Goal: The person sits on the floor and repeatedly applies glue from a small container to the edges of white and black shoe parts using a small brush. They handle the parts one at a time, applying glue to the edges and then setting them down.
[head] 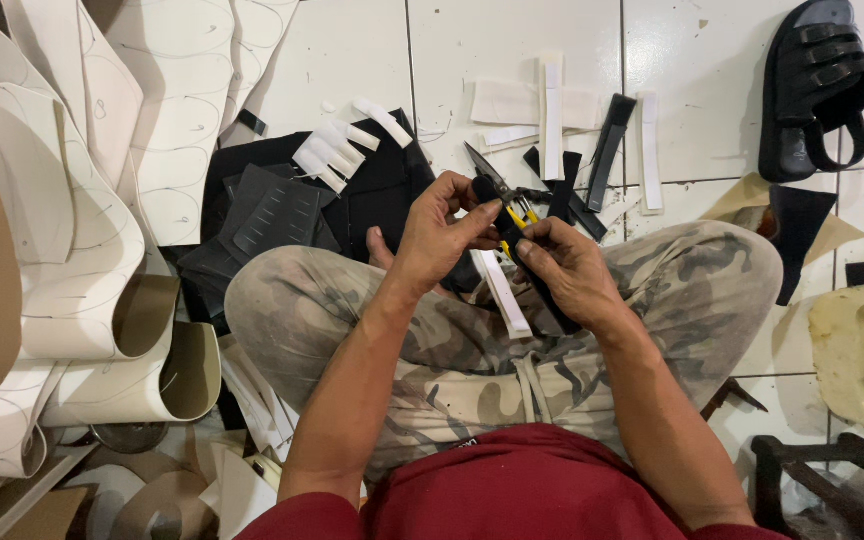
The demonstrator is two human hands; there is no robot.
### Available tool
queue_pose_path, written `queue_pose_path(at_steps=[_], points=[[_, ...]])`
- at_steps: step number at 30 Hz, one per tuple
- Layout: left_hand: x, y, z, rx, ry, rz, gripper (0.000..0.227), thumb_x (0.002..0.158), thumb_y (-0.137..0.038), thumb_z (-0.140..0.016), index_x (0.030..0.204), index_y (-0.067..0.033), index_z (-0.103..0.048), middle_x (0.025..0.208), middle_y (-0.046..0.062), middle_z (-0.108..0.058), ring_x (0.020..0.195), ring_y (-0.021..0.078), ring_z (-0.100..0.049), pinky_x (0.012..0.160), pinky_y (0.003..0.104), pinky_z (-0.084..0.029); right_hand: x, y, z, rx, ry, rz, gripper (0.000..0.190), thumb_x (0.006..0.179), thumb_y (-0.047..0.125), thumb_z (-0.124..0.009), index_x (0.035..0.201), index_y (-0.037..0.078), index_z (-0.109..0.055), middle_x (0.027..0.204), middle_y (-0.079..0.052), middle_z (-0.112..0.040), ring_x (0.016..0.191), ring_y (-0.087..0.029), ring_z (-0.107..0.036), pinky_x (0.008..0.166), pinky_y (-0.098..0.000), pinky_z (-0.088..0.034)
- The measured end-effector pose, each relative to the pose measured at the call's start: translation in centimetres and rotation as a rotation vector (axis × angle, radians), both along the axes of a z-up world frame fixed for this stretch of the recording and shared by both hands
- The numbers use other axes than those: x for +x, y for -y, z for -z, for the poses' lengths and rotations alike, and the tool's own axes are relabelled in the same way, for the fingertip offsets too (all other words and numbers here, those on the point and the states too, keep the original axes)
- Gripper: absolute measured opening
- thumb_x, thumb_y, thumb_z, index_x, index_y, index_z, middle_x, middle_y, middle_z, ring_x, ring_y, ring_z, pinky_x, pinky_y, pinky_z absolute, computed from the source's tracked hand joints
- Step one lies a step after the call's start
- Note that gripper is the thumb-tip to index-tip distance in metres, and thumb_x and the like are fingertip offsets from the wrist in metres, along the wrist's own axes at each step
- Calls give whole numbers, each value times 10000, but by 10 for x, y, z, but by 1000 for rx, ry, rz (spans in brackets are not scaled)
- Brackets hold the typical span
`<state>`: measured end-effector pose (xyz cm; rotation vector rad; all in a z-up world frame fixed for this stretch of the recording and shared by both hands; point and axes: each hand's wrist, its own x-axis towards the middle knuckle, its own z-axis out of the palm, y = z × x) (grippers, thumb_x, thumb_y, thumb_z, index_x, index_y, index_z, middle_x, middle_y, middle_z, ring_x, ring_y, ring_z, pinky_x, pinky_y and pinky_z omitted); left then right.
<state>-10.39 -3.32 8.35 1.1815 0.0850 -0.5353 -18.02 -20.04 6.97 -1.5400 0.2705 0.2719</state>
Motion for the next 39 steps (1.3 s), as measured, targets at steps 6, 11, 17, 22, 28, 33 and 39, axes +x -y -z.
queue_pose_path(at_steps=[6, 11, 17, 22, 28, 33, 39], points=[[-1, 0, -1, -14, -10, 13, 247, 799, -132, -712, 927, -8, -540, 732, 97, -577, 647, 256, -689, 574, 330, -607, 0, 2, 3, -10, -17, 25, 186, 883, 158, -616, 980, 1, -598, 696, -114, -581, 645, -166, -601, 635, -294, -471], [0, 1, 1, -7, -4, 20, 252, 798, -137, -716, 926, -8, -542, 735, 100, -582, 646, 253, -689, 578, 332, -609, 1, -1, -1, -3, -37, 33, 188, 875, 168, -620, 965, 3, -602, 679, -120, -592, 624, -174, -618, 620, -293, -480], [0, 2, -2, -10, 0, 35, 239, 805, -134, -705, 927, -8, -542, 731, 105, -583, 644, 252, -690, 577, 325, -611, 2, -3, -10, -40, -25, 28, 163, 877, 159, -607, 939, 9, -609, 649, -118, -587, 615, -167, -611, 610, -286, -474], [-2, 3, -2, 3, 2, 28, 246, 806, -130, -706, 929, 1, -538, 743, 112, -591, 650, 251, -689, 580, 333, -609, 0, -4, -10, -44, -30, 46, 136, 870, 152, -610, 921, 26, -617, 637, -115, -600, 600, -162, -622, 605, -278, -481], [-2, 5, 6, -13, 8, 35, 251, 800, -126, -709, 933, 7, -542, 733, 121, -583, 643, 256, -688, 575, 346, -609, 2, -3, -9, -48, -42, 45, 142, 864, 153, -615, 915, 21, -620, 631, -111, -603, 608, -159, -618, 614, -270, -473], [-1, 6, 5, 3, 34, 53, 276, 787, -134, -726, 939, 7, -544, 741, 134, -583, 659, 276, -687, 586, 368, -605, -1, 5, 9, -92, -31, 40, 146, 860, 164, -621, 917, 30, -626, 646, -110, -593, 632, -163, -592, 623, -291, -464], [-4, 10, 8, -35, 65, 66, 380, 658, -51, -821, 920, -14, -549, 727, 67, -552, 649, 156, -656, 582, 271, -582, 2, -2, -14, -90, -28, 31, 120, 864, 135, -600, 913, 28, -625, 632, -116, -618, 624, -168, -611, 650, -292, -472]])
